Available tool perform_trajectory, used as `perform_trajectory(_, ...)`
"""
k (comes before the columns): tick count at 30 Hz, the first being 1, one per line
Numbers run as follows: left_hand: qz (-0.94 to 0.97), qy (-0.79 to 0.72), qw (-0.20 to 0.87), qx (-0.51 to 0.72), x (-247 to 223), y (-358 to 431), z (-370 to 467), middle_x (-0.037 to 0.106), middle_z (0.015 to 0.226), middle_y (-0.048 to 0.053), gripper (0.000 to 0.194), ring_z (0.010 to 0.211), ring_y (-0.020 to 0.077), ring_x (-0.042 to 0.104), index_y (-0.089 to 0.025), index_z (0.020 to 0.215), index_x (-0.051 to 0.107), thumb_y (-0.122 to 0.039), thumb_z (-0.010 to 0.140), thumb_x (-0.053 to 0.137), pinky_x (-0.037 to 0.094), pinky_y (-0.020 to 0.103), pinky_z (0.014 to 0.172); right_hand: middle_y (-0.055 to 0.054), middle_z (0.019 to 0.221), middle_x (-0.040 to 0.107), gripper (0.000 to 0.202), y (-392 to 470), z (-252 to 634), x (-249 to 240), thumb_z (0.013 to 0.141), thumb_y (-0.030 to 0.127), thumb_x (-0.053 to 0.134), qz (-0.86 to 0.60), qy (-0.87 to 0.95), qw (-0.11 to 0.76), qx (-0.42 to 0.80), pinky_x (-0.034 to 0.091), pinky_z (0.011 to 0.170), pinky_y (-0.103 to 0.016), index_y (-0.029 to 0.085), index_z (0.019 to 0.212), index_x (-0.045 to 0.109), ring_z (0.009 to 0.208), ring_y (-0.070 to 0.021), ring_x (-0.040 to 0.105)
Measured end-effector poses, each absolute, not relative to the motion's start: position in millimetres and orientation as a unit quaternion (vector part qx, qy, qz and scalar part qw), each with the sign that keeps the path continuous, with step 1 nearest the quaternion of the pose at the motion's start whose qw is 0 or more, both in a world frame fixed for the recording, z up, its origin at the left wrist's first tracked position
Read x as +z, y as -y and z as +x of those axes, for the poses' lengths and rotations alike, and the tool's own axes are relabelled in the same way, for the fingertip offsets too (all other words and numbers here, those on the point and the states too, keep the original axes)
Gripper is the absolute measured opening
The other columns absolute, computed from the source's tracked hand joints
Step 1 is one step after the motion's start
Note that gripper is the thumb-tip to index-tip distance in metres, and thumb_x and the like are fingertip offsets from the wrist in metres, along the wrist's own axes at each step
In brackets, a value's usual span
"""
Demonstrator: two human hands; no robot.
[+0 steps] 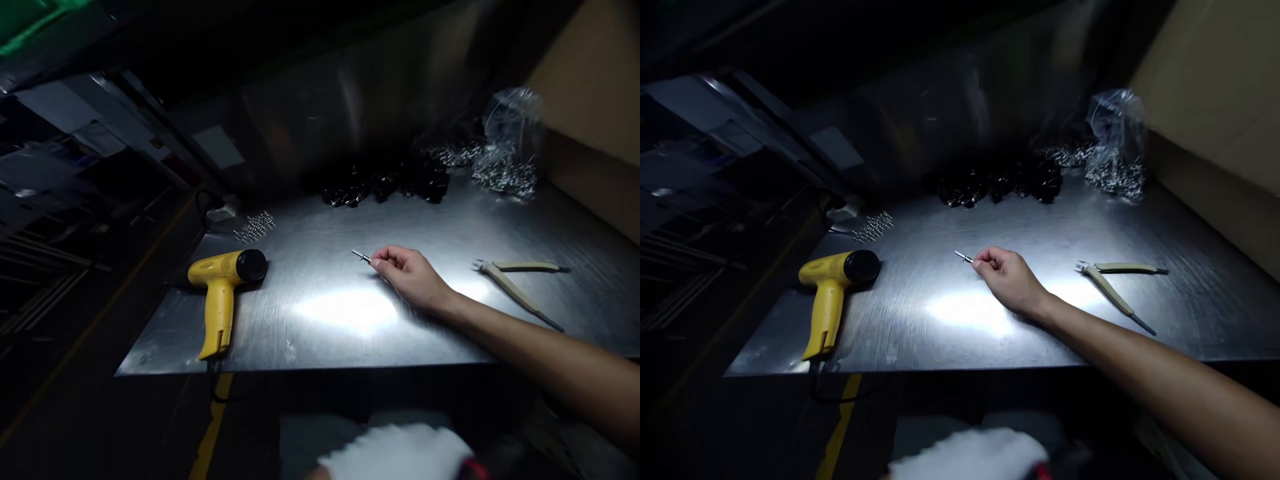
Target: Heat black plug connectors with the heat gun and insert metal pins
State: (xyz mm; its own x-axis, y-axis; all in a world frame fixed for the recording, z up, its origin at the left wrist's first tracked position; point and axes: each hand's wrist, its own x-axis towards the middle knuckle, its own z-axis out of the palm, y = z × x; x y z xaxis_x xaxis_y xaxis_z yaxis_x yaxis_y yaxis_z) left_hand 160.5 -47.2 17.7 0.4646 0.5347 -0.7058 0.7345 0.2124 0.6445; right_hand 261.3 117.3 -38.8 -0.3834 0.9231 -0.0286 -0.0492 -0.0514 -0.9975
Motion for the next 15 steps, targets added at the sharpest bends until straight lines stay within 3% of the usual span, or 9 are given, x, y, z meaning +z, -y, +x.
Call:
perform_trajectory(2,0.675,-0.621,0.395,-0.056,35,40,119,0.074,0.100,0.005,0.025,0.087,0.0272,0.071,-0.033,0.107,0.070,-0.040,0.088,0.057,0.052,0.038,0.077,0.006,0.063,0.051,0.020,-117,259,-39,0.089,0.036,0.071,-0.393,0.546,0.397,0.624,0.028,0.048,-0.022,0.016,0.091,0.069,0.055,-0.0085,0.040)
perform_trajectory(4,0.654,-0.723,0.220,-0.023,42,25,86,0.073,0.095,0.006,0.030,0.083,0.0260,0.069,-0.030,0.107,0.068,-0.043,0.095,0.044,0.051,0.038,0.076,0.007,0.062,0.050,0.023,-116,258,-35,0.089,0.039,0.070,-0.391,0.519,0.392,0.651,0.024,0.044,-0.021,0.017,0.094,0.067,0.051,-0.0077,0.036)
perform_trajectory(7,0.630,-0.774,0.052,-0.031,30,-5,56,0.070,0.094,0.011,0.032,0.084,0.0300,0.067,-0.021,0.105,0.066,-0.040,0.096,0.042,0.049,0.040,0.073,0.007,0.065,0.050,0.025,-106,256,-24,0.091,0.041,0.067,-0.372,0.464,0.375,0.711,0.019,0.040,-0.020,0.018,0.098,0.063,0.046,-0.0058,0.030)
perform_trajectory(12,0.656,-0.752,-0.056,0.032,1,-26,50,0.065,0.112,0.019,0.042,0.106,0.0386,0.062,-0.014,0.112,0.065,-0.047,0.098,0.043,0.048,0.054,0.091,0.006,0.071,0.045,0.020,-75,252,-5,0.093,0.036,0.066,-0.329,0.357,0.388,0.783,0.022,0.042,-0.016,0.017,0.099,0.063,0.050,-0.0043,0.024)
perform_trajectory(15,0.687,-0.704,-0.012,0.182,1,-15,62,0.062,0.131,0.019,0.042,0.128,0.0374,0.054,-0.017,0.127,0.062,-0.043,0.098,0.049,0.037,0.058,0.112,0.005,0.072,0.042,0.020,-57,246,-4,0.093,0.035,0.067,-0.307,0.300,0.394,0.813,0.025,0.042,-0.014,0.017,0.102,0.066,0.053,-0.0052,0.024)
